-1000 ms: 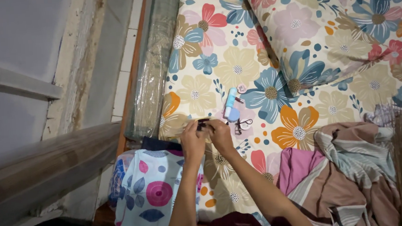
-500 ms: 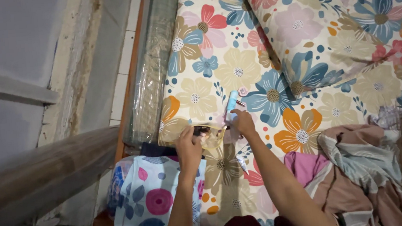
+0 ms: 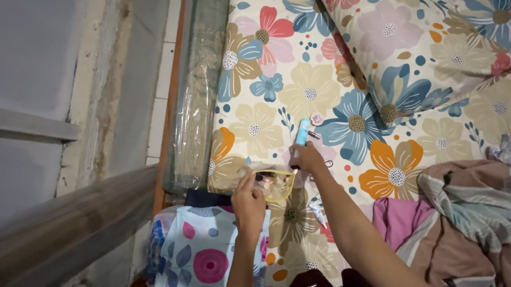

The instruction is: Organizing stationery items and pens into a yellow pouch on a bed.

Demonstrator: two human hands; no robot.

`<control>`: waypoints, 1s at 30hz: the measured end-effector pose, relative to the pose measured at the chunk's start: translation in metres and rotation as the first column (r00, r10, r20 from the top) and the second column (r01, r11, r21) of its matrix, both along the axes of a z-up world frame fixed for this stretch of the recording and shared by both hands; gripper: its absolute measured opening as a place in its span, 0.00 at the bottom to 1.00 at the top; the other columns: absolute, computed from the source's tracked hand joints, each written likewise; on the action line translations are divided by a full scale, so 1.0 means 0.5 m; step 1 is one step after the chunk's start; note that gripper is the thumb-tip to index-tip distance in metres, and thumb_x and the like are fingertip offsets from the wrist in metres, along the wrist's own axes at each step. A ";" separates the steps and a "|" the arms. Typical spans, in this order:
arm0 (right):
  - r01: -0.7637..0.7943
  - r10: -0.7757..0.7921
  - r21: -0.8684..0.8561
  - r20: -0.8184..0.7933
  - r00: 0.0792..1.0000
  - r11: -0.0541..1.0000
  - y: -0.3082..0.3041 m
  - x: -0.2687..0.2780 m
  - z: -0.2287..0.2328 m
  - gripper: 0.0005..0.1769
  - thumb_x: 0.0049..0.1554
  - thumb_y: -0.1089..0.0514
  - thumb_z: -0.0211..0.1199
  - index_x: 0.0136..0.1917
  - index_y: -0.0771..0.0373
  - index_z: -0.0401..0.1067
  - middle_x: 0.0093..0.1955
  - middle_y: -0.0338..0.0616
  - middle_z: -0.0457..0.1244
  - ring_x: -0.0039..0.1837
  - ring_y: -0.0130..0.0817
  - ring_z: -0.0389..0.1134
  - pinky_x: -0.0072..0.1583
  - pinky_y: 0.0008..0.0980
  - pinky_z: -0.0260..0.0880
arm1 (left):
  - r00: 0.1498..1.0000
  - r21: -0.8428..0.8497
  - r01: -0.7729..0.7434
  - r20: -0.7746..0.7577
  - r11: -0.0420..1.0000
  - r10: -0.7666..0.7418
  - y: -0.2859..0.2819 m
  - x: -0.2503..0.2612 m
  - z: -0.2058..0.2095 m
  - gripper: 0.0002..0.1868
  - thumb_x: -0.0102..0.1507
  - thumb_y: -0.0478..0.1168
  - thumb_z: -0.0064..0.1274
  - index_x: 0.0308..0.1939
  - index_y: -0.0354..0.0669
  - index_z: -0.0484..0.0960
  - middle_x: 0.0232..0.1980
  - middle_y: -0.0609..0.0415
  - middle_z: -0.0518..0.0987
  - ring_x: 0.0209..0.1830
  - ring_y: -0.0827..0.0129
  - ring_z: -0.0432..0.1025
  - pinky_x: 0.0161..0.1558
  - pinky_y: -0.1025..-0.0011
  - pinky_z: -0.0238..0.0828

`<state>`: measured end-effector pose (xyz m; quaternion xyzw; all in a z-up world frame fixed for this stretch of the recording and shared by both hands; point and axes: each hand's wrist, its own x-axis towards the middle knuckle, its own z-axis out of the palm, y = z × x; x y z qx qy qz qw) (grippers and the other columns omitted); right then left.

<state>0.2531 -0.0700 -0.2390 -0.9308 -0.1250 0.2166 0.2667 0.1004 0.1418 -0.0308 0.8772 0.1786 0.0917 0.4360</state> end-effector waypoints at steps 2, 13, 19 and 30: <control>0.050 -0.050 0.014 -0.010 0.999 0.999 0.005 -0.005 0.021 0.36 0.40 0.49 0.78 0.62 0.52 0.74 0.58 0.63 0.60 0.57 0.61 0.67 0.58 0.48 0.71 | 1.000 0.000 0.003 0.000 1.000 -0.003 0.004 0.001 -0.007 0.23 0.57 0.28 0.45 0.55 0.28 0.82 0.59 0.34 0.79 0.60 0.44 0.74 0.62 0.58 0.69; 0.280 -0.296 0.097 0.256 0.920 0.955 -0.067 0.000 0.108 0.15 0.48 0.60 0.65 0.51 0.58 0.80 0.46 0.57 0.70 0.50 0.57 0.72 0.54 0.50 0.72 | 0.999 0.003 -0.015 -0.032 1.000 0.015 0.025 0.003 -0.008 0.21 0.58 0.29 0.47 0.54 0.28 0.82 0.58 0.34 0.80 0.57 0.44 0.76 0.60 0.59 0.71; 0.480 -0.587 0.405 0.201 0.784 0.779 -0.113 -0.059 0.321 0.16 0.55 0.56 0.69 0.55 0.64 0.80 0.35 0.47 0.68 0.36 0.30 0.66 0.42 0.31 0.67 | 0.999 0.040 0.012 0.049 0.999 -0.014 0.021 0.004 -0.032 0.20 0.58 0.28 0.47 0.53 0.27 0.83 0.57 0.34 0.81 0.59 0.44 0.75 0.62 0.58 0.70; 0.157 -0.253 0.534 0.112 0.961 0.831 0.044 -0.255 0.452 0.15 0.51 0.59 0.72 0.53 0.61 0.82 0.48 0.43 0.74 0.42 0.25 0.72 0.43 0.26 0.73 | 1.000 -0.016 0.023 -0.012 1.000 -0.023 0.001 0.006 -0.004 0.23 0.56 0.29 0.48 0.55 0.27 0.81 0.60 0.34 0.79 0.61 0.44 0.74 0.63 0.59 0.68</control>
